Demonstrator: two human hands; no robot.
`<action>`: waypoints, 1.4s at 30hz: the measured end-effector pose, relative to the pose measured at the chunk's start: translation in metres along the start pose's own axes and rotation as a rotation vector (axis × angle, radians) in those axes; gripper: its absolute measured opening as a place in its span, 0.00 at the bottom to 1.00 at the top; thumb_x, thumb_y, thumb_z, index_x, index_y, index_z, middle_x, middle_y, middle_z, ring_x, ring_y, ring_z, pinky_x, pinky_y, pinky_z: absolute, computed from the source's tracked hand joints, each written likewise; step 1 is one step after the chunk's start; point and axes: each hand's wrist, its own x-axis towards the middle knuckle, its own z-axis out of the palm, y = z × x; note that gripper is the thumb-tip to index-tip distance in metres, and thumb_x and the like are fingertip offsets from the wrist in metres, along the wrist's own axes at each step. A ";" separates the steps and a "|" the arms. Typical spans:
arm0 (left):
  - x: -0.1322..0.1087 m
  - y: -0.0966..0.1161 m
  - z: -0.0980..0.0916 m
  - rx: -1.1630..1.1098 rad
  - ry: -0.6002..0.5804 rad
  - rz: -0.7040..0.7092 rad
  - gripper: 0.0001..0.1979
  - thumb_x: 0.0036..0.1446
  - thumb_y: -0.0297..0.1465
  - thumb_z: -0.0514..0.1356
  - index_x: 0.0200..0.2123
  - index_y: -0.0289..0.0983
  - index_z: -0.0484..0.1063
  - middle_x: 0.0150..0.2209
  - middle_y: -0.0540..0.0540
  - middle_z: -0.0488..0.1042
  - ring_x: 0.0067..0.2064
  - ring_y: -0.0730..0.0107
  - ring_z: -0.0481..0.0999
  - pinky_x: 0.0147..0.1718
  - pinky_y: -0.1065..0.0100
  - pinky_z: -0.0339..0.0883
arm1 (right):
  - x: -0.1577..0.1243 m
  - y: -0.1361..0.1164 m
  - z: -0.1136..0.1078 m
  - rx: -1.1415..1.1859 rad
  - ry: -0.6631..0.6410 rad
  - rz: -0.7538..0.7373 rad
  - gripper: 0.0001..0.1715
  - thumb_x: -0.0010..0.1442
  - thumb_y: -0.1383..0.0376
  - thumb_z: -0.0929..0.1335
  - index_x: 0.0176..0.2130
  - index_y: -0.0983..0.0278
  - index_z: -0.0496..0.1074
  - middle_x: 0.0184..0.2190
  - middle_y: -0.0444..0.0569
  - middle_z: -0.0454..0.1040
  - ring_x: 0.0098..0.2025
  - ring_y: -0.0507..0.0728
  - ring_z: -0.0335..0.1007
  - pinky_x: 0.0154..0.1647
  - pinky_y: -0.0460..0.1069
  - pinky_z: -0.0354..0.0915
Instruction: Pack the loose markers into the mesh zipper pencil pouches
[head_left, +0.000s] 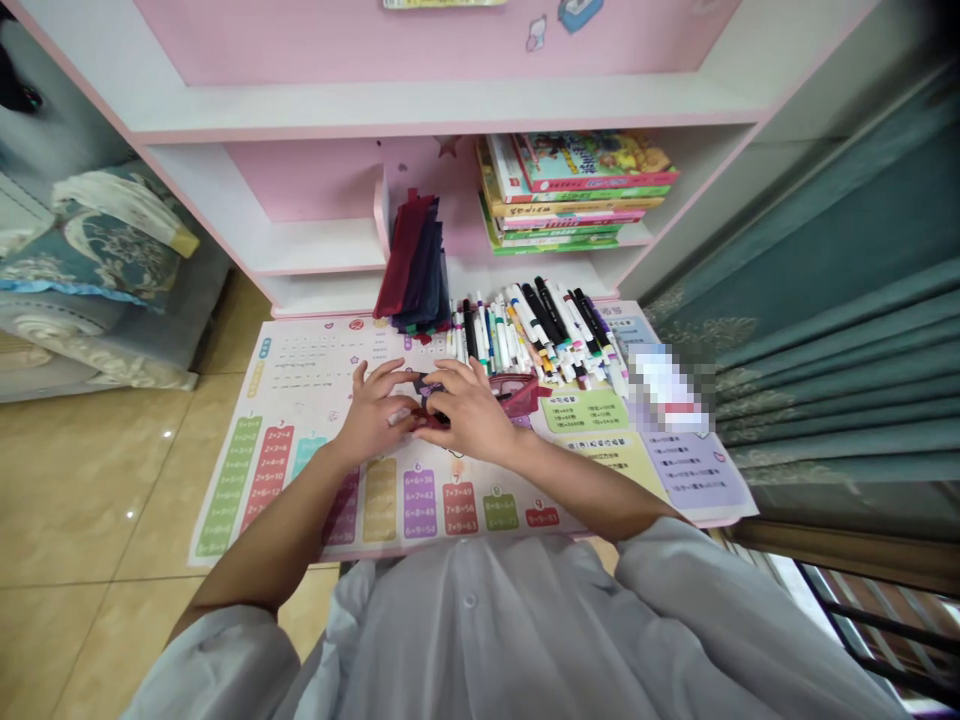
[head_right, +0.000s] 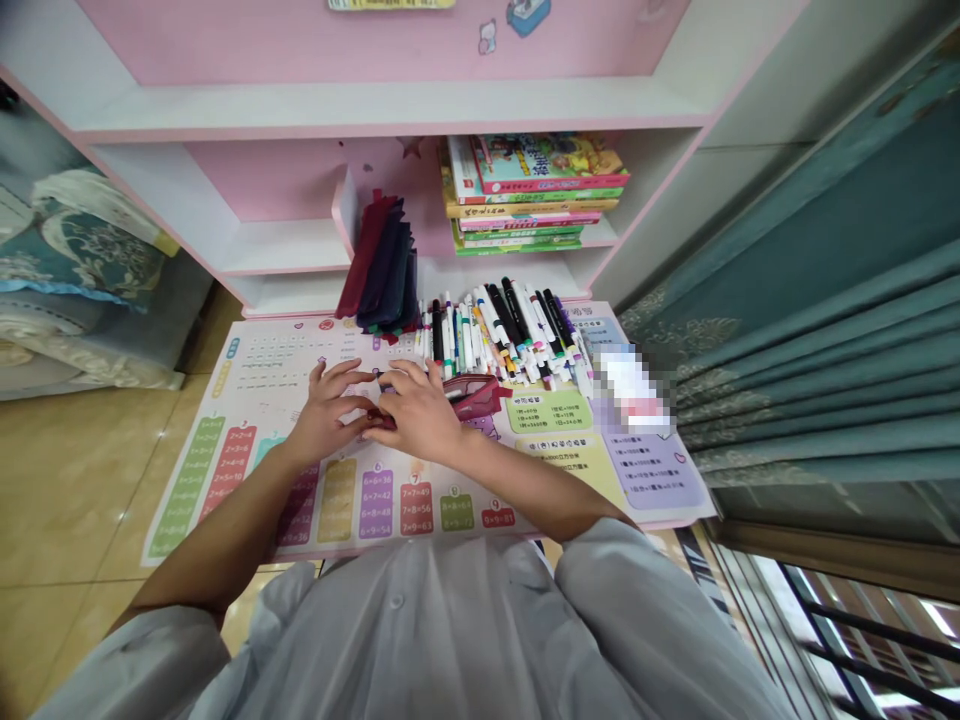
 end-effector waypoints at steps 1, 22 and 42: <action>0.000 0.001 -0.001 0.003 -0.011 0.009 0.05 0.56 0.33 0.64 0.29 0.47 0.80 0.52 0.49 0.77 0.65 0.51 0.65 0.68 0.43 0.37 | 0.002 -0.002 0.001 -0.006 -0.001 0.012 0.15 0.56 0.53 0.75 0.29 0.62 0.76 0.54 0.55 0.75 0.66 0.69 0.57 0.66 0.71 0.44; 0.000 -0.006 -0.004 -0.019 0.109 0.267 0.10 0.61 0.39 0.64 0.29 0.44 0.81 0.51 0.47 0.77 0.63 0.56 0.66 0.68 0.47 0.38 | 0.001 0.015 0.017 0.155 -0.028 0.137 0.07 0.56 0.65 0.72 0.27 0.63 0.79 0.52 0.56 0.73 0.66 0.69 0.59 0.67 0.65 0.57; 0.000 -0.008 -0.007 -0.015 0.075 0.278 0.09 0.60 0.38 0.65 0.28 0.45 0.81 0.52 0.46 0.77 0.65 0.54 0.65 0.69 0.44 0.38 | 0.002 0.016 0.007 0.162 -0.113 0.195 0.08 0.56 0.68 0.70 0.26 0.62 0.78 0.56 0.53 0.73 0.69 0.71 0.53 0.66 0.69 0.54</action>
